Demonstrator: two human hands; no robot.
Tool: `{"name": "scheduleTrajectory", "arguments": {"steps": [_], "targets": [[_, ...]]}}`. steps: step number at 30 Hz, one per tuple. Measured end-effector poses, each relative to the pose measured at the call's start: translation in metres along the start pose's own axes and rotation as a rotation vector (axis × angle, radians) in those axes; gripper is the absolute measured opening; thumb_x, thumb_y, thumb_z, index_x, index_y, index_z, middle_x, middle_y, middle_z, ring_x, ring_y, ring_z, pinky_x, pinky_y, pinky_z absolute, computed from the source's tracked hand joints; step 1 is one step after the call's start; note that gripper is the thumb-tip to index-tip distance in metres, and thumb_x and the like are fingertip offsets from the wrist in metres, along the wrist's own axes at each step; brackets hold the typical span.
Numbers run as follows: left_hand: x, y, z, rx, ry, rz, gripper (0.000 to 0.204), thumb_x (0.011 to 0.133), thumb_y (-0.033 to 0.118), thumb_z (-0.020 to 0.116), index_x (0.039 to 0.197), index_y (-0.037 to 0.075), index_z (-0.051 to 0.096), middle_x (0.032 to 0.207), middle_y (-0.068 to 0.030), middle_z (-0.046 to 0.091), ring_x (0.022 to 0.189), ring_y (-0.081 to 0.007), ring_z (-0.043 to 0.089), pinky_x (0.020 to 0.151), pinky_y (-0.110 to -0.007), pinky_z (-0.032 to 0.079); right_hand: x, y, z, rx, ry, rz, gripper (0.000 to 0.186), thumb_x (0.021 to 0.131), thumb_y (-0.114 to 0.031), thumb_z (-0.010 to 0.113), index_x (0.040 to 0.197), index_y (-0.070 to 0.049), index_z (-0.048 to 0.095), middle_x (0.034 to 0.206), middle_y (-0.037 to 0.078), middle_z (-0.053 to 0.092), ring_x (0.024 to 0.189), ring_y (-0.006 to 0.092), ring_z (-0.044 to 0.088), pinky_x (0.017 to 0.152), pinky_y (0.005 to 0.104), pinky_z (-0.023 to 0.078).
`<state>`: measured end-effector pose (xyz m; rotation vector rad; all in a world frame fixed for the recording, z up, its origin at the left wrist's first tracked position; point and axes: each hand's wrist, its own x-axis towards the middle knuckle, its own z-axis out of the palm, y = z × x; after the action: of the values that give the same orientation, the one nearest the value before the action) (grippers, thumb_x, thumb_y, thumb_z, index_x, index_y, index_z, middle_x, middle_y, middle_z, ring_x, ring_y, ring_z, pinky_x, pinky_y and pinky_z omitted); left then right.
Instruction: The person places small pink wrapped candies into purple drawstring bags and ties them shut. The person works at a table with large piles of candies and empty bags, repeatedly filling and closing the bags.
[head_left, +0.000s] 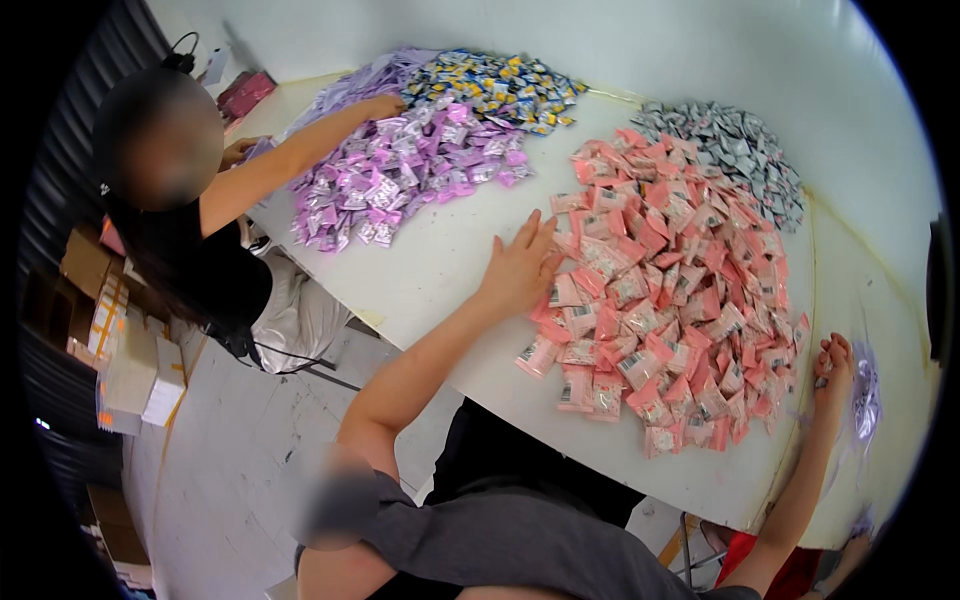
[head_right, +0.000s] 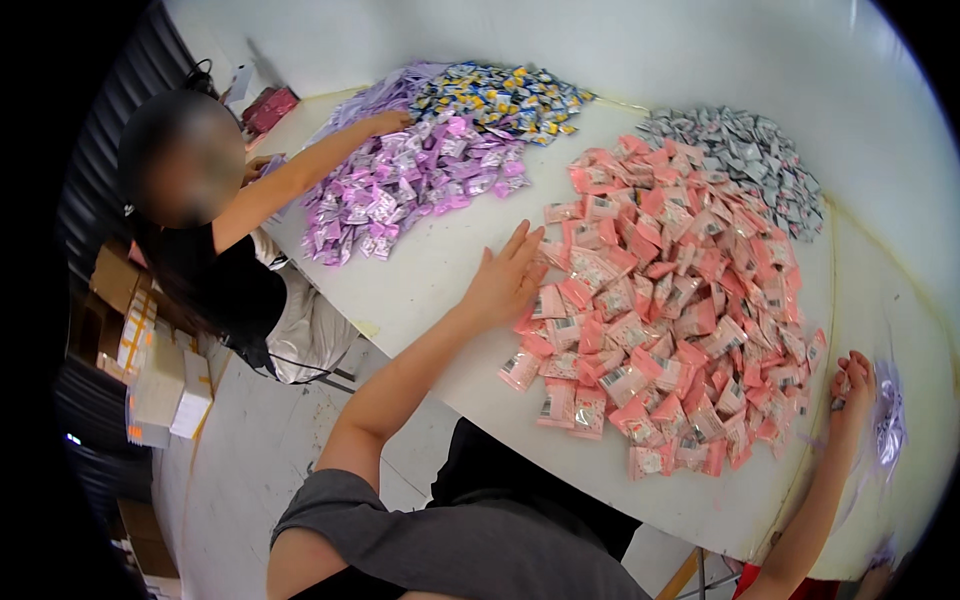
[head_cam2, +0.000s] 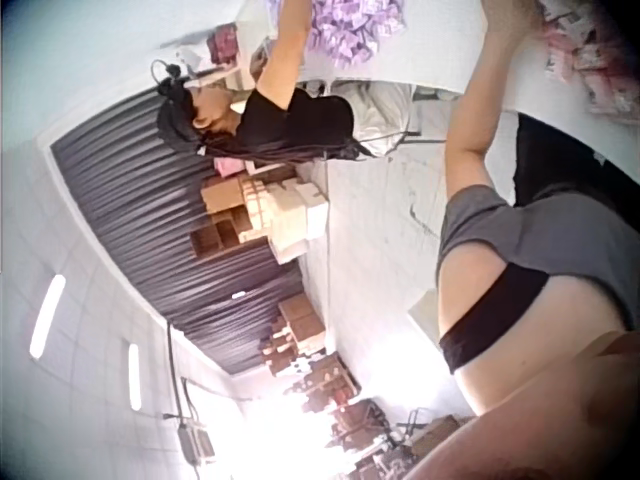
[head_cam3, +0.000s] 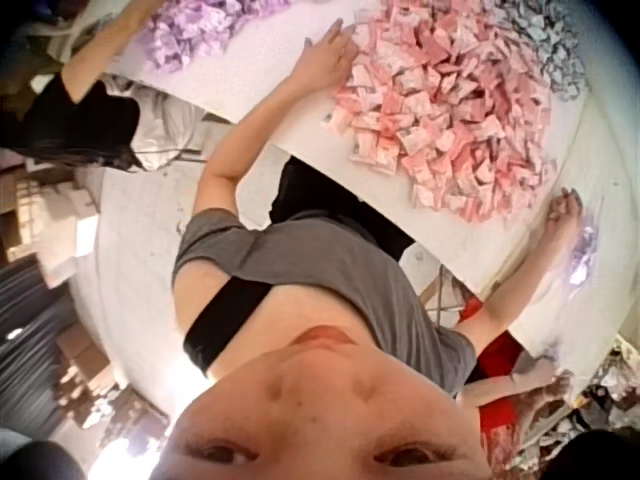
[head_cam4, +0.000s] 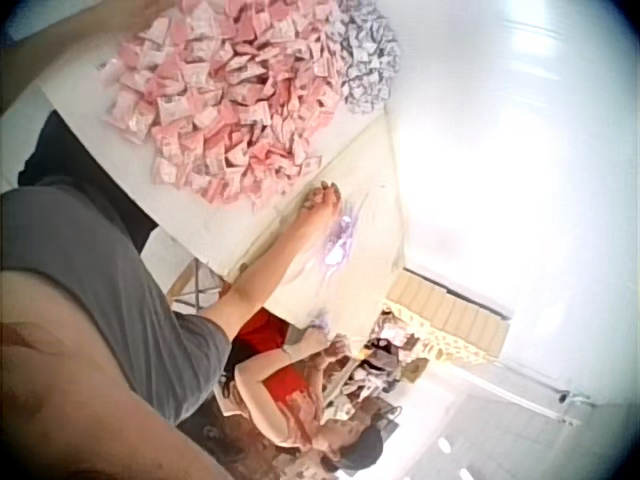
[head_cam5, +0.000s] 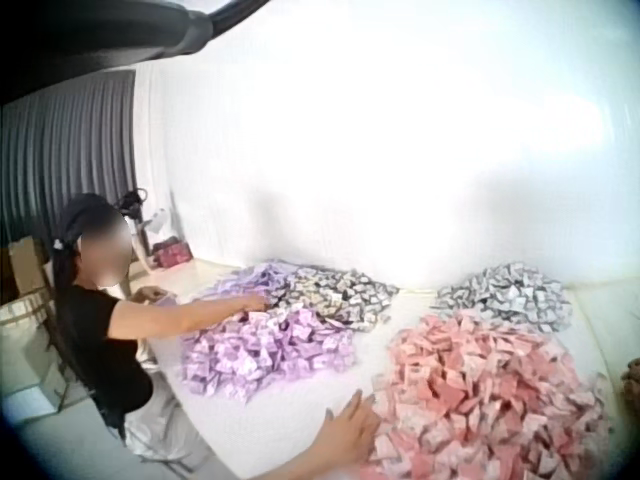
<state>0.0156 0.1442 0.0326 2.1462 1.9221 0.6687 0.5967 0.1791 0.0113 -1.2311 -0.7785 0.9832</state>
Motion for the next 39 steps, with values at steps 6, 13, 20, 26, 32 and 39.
{"name": "scheduleTrajectory", "arguments": {"steps": [6, 13, 20, 26, 32, 39], "targets": [[-0.025, -0.010, -0.015, -0.065, 0.260, -0.033, 0.053, 0.086, 0.028, 0.057, 0.130, 0.004, 0.040, 0.140, -0.0274, 0.024, 0.082, -0.0327, 0.063, 0.069, -0.040, 0.051, 0.007, 0.003, -0.018, 0.105, -0.066, -0.025, 0.024, 0.090, -0.017, 0.054, 0.111, -0.005, 0.050, 0.075, -0.001, 0.050, 0.055, 0.0039, 0.043, 0.041, 0.0160, 0.033], [-0.027, -0.025, -0.012, -0.119, 0.353, 0.081, 0.035, 0.084, 0.018, 0.059, 0.114, 0.003, 0.050, 0.134, -0.0194, 0.039, 0.072, -0.0286, 0.064, 0.063, -0.037, 0.052, 0.021, 0.007, -0.030, 0.290, -0.103, -0.005, 0.021, 0.092, -0.020, 0.051, 0.106, -0.005, 0.053, 0.072, -0.003, 0.047, 0.053, 0.0030, 0.040, 0.040, 0.0171, 0.031], [-0.029, -0.016, -0.010, -0.105, 0.358, 0.068, 0.022, 0.081, 0.008, 0.058, 0.103, 0.006, 0.056, 0.128, -0.0136, 0.046, 0.070, -0.0250, 0.063, 0.061, -0.035, 0.051, 0.021, 0.008, -0.034, 0.338, -0.199, 0.028, 0.019, 0.094, -0.021, 0.050, 0.101, -0.005, 0.055, 0.069, -0.003, 0.046, 0.049, 0.0024, 0.036, 0.038, 0.0167, 0.027], [-0.031, -0.018, -0.010, -0.074, 0.432, 0.054, 0.022, 0.076, 0.006, 0.060, 0.098, 0.007, 0.057, 0.126, -0.0131, 0.047, 0.070, -0.0230, 0.063, 0.059, -0.034, 0.051, 0.015, 0.001, -0.027, 0.276, -0.170, 0.045, 0.019, 0.094, -0.023, 0.049, 0.101, -0.006, 0.056, 0.067, -0.004, 0.045, 0.047, 0.0019, 0.033, 0.037, 0.0169, 0.024], [-0.036, -0.019, -0.014, -0.076, 0.419, 0.006, 0.021, 0.075, 0.006, 0.060, 0.095, 0.006, 0.057, 0.124, -0.0138, 0.046, 0.087, -0.0250, 0.063, 0.064, -0.036, 0.053, 0.013, 0.004, -0.018, 0.269, -0.144, 0.041, 0.018, 0.094, -0.022, 0.049, 0.101, -0.007, 0.056, 0.066, -0.005, 0.043, 0.048, 0.0011, 0.032, 0.037, 0.0168, 0.023], [-0.020, -0.008, -0.013, -0.074, 0.430, 0.046, 0.026, 0.072, 0.004, 0.061, 0.098, 0.009, 0.057, 0.123, -0.0144, 0.048, 0.079, -0.0260, 0.063, 0.064, -0.035, 0.052, -0.004, -0.001, -0.039, 0.224, 0.045, 0.020, 0.020, 0.089, -0.016, 0.052, 0.105, -0.005, 0.056, 0.067, -0.006, 0.044, 0.049, 0.0017, 0.034, 0.038, 0.0155, 0.024]]}}
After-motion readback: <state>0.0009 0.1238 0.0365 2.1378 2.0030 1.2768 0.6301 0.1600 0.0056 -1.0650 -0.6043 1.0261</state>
